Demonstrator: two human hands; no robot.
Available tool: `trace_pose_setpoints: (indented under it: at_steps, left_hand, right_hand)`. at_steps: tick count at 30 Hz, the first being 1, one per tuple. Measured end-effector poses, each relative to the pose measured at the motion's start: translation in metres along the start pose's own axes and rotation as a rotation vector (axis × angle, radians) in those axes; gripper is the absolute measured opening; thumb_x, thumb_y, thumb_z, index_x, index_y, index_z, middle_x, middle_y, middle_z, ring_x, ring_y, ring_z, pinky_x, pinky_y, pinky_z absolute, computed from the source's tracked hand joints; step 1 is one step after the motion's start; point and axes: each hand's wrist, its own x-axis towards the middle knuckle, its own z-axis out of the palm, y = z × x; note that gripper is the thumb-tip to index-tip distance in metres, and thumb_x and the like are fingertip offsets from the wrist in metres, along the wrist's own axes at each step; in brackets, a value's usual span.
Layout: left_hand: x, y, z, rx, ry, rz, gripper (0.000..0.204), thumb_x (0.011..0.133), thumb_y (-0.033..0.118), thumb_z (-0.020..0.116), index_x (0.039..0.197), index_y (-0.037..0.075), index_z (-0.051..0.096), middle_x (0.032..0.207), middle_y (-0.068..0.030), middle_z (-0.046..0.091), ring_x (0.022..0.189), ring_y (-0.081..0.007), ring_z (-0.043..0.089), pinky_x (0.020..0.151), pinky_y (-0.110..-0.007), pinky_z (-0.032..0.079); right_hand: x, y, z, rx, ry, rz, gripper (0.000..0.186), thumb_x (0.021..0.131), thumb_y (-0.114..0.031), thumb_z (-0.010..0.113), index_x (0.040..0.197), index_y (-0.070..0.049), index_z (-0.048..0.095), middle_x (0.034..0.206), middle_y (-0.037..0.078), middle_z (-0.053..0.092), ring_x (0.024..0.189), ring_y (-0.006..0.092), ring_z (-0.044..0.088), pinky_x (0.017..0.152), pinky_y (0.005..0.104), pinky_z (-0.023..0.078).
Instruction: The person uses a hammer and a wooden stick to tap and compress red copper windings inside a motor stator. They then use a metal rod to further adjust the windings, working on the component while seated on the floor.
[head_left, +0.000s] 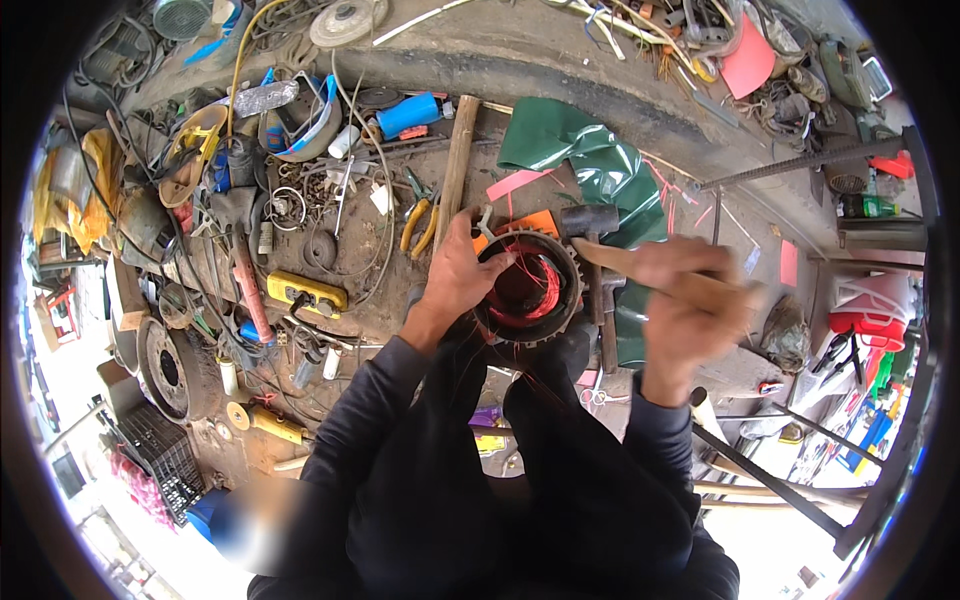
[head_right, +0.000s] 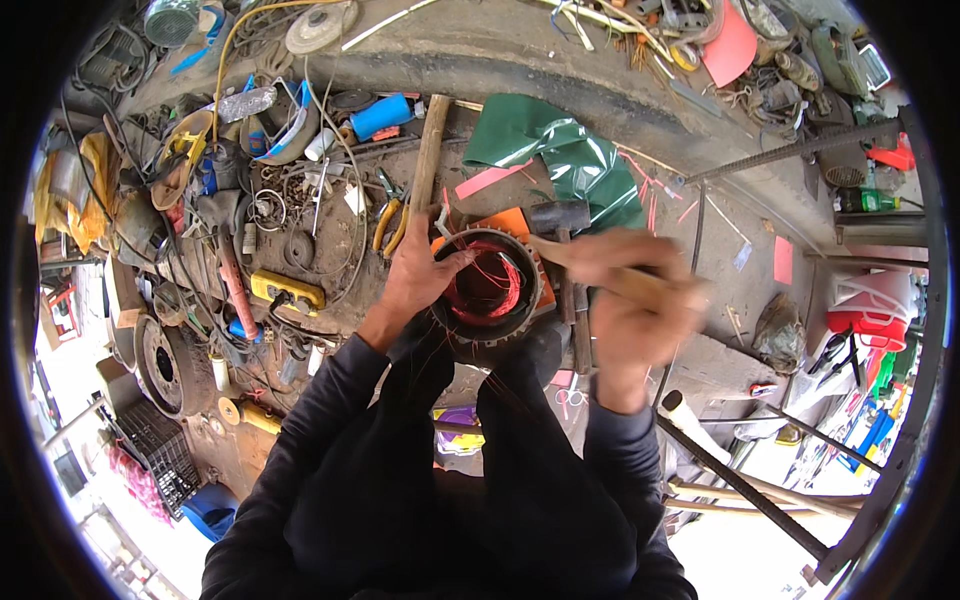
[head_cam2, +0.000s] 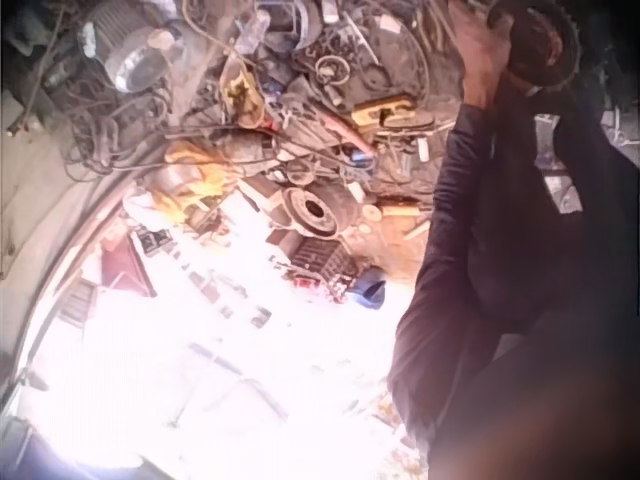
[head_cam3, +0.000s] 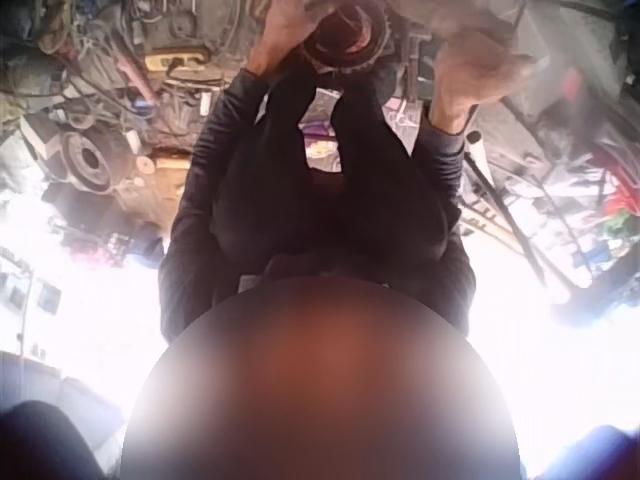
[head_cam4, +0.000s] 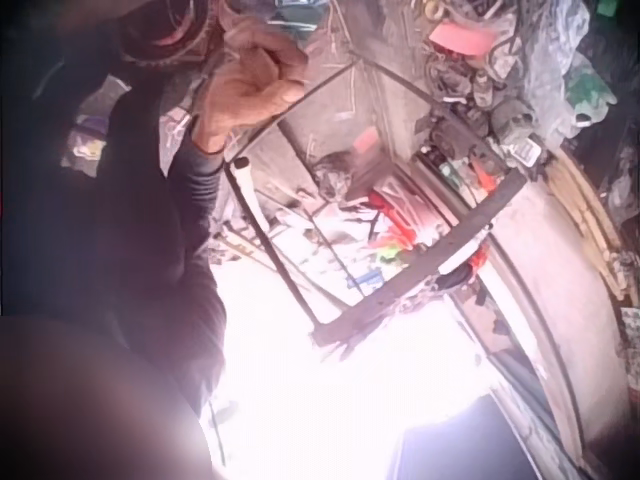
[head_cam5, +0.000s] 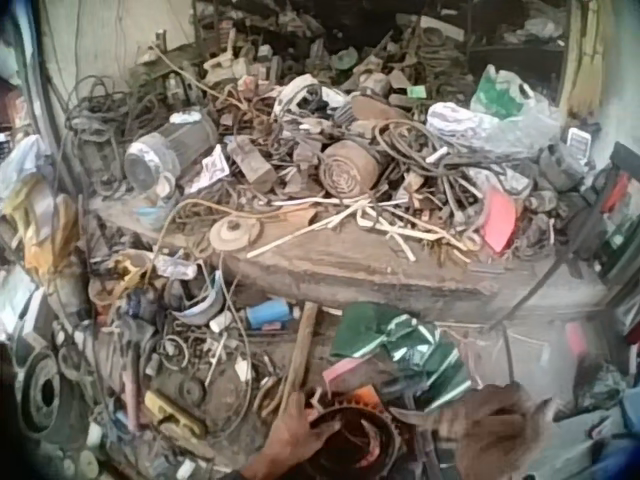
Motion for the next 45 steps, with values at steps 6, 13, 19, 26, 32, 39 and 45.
trace_pose_setpoints:
  at_steps: [6, 13, 19, 26, 32, 39, 45]
  left_hand:
    - [0.028, -0.008, -0.017, -0.502, -0.009, 0.134, 0.075, 0.093, 0.026, 0.081, 0.155, 0.0, 0.048, 0.146, -0.0193, 0.056, 0.139, -0.0288, 0.053, 0.117, -0.041, 0.043]
    - [0.053, -0.01, -0.012, -0.336, -0.25, 0.182, 0.032, 0.116, 0.034, 0.054, 0.129, 0.006, 0.065, 0.11, -0.0017, 0.065, 0.102, -0.0118, 0.057, 0.093, -0.029, 0.047]
    - [0.037, -0.028, -0.031, -0.262, -0.232, 0.219, 0.031, 0.117, 0.032, 0.053, 0.128, 0.005, 0.061, 0.11, -0.0092, 0.066, 0.098, -0.0152, 0.061, 0.092, -0.032, 0.051]
    - [-0.045, -0.056, -0.042, -0.342, -0.084, 0.174, 0.039, 0.116, 0.034, 0.053, 0.134, 0.001, 0.06, 0.124, -0.0141, 0.07, 0.114, -0.0233, 0.068, 0.102, -0.036, 0.053]
    - [-0.108, -0.037, -0.044, -0.118, -0.204, 0.111, 0.037, 0.105, 0.024, 0.073, 0.131, 0.001, 0.061, 0.133, -0.0191, 0.069, 0.12, -0.0272, 0.07, 0.104, -0.04, 0.054]
    - [-0.107, -0.002, -0.054, 0.172, -0.3, 0.448, 0.039, 0.091, 0.007, 0.082, 0.126, 0.0, 0.067, 0.118, -0.0195, 0.074, 0.104, -0.0419, 0.074, 0.092, -0.048, 0.06]
    - [-0.076, 0.049, -0.045, 0.131, -0.281, 0.669, 0.051, 0.09, 0.006, 0.081, 0.136, -0.005, 0.063, 0.127, -0.0234, 0.072, 0.112, -0.0423, 0.072, 0.096, -0.048, 0.06]
  right_hand:
    - [-0.038, -0.028, -0.054, -0.552, 0.085, 0.383, 0.027, 0.099, -0.022, 0.075, 0.114, 0.001, 0.073, 0.084, 0.002, 0.066, 0.073, 0.007, 0.057, 0.061, 0.0242, 0.046]
    - [-0.12, 0.059, -0.033, -1.005, -0.221, 0.494, 0.034, 0.094, -0.024, 0.083, 0.112, 0.002, 0.07, 0.075, 0.02, 0.068, 0.068, 0.0362, 0.072, 0.064, 0.0437, 0.057]
    - [-0.097, 0.071, -0.028, -1.196, -0.273, 0.38, 0.019, 0.094, -0.016, 0.073, 0.09, -0.002, 0.06, 0.072, 0.028, 0.066, 0.073, 0.0493, 0.07, 0.059, 0.055, 0.054]
    - [0.004, 0.121, -0.034, -1.249, -0.633, -0.15, 0.011, 0.091, -0.014, 0.07, 0.086, -0.004, 0.069, 0.086, 0.014, 0.07, 0.067, 0.0394, 0.07, 0.065, 0.0504, 0.059]
    - [0.103, 0.086, 0.001, -1.378, -0.745, 0.259, 0.028, 0.095, -0.034, 0.074, 0.104, -0.007, 0.078, 0.086, 0.015, 0.077, 0.078, 0.0343, 0.075, 0.076, 0.0507, 0.06]
    - [0.052, -0.089, -0.074, -0.631, 0.177, 0.072, 0.016, 0.103, -0.011, 0.063, 0.114, -0.001, 0.069, 0.08, 0.003, 0.057, 0.069, 0.0136, 0.055, 0.074, 0.029, 0.046]
    - [-0.058, -0.093, -0.096, -0.375, 0.214, 0.356, 0.039, 0.109, -0.033, 0.058, 0.08, -0.008, 0.054, 0.072, 0.004, 0.051, 0.065, 0.0155, 0.048, 0.064, 0.0334, 0.041]
